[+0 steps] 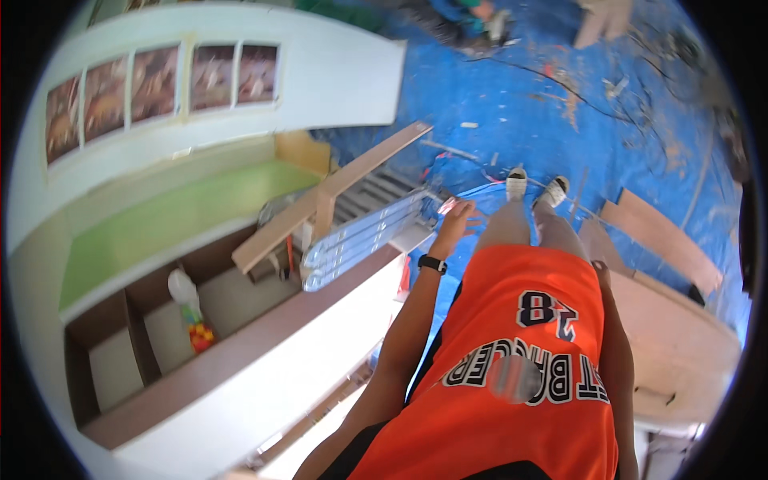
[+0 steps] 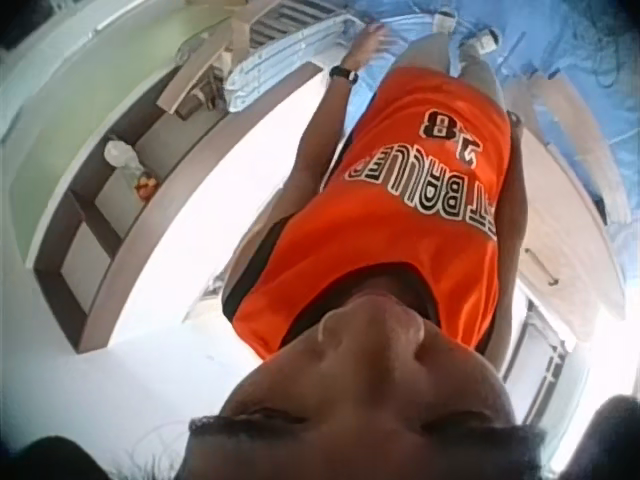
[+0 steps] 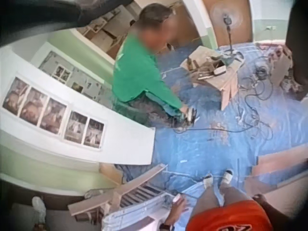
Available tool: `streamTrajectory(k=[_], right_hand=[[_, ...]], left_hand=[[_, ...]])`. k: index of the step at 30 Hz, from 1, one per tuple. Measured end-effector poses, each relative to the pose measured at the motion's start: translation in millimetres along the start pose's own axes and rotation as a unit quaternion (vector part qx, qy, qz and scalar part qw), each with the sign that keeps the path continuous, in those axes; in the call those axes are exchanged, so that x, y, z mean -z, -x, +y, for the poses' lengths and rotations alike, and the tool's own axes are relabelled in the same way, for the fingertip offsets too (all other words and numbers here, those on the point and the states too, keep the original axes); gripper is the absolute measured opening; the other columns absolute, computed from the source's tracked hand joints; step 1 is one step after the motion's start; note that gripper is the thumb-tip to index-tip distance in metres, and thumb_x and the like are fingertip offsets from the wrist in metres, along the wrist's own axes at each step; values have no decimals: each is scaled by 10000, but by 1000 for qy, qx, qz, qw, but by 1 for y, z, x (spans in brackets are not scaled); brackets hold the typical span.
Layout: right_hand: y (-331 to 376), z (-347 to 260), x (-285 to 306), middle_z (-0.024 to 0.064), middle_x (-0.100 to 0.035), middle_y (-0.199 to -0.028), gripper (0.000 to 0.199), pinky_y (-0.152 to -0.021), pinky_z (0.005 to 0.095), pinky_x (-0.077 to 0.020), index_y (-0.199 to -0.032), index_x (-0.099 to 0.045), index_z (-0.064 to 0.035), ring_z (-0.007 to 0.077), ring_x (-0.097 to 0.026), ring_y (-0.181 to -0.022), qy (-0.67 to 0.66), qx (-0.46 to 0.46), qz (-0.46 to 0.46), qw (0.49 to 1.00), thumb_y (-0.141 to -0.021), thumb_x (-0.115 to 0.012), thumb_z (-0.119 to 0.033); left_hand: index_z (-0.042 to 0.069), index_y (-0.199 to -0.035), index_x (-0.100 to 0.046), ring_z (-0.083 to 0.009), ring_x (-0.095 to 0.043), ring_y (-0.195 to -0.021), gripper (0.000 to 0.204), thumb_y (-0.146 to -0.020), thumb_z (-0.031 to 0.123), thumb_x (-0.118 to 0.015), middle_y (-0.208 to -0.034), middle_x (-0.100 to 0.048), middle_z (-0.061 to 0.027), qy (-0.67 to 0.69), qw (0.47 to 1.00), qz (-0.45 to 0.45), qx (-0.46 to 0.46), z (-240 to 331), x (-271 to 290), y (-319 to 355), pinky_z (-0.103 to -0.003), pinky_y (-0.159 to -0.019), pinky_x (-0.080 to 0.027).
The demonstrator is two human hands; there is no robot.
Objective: The person positions and aligns wooden panels on a workbench while a coworker uses a drill. The person then uses a circular saw to cut a wooden board and later uses a drill to fasten a smaller wooden piece onto a larger panel. The task involves collaborative carpentry work in a room under renovation.
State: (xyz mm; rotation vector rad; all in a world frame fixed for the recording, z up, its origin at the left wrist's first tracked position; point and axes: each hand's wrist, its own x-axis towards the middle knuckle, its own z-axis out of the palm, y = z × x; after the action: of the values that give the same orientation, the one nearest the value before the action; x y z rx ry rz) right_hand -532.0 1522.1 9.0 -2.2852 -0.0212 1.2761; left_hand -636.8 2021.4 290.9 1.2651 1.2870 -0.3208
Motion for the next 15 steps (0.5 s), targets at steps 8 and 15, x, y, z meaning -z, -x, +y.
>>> streamTrajectory(k=[8,15], right_hand=[[-44,-65,36,26,-607,-794,323,-550,248,-453,-1111,-611,-48,98,-562,-681,-162,-2,-28,986,-889,-625,-282],[-29,-200,48,14,-594,-825,284,-563,246,-461,-1135,-584,-63,115,-560,-668,-242,122,-1,963,-948,-540,-273]], left_hand=[[103,-1336,-462,-249,-626,-1031,452,-949,313,-565,-1204,-613,-123,278,953,74,-92,-72,119,48,-348,-845,-498],[21,-1299,-490,-293,-540,-1138,450,-910,238,-554,-1232,-552,-157,-110,784,538,-291,-91,430,103,-422,-949,-455]])
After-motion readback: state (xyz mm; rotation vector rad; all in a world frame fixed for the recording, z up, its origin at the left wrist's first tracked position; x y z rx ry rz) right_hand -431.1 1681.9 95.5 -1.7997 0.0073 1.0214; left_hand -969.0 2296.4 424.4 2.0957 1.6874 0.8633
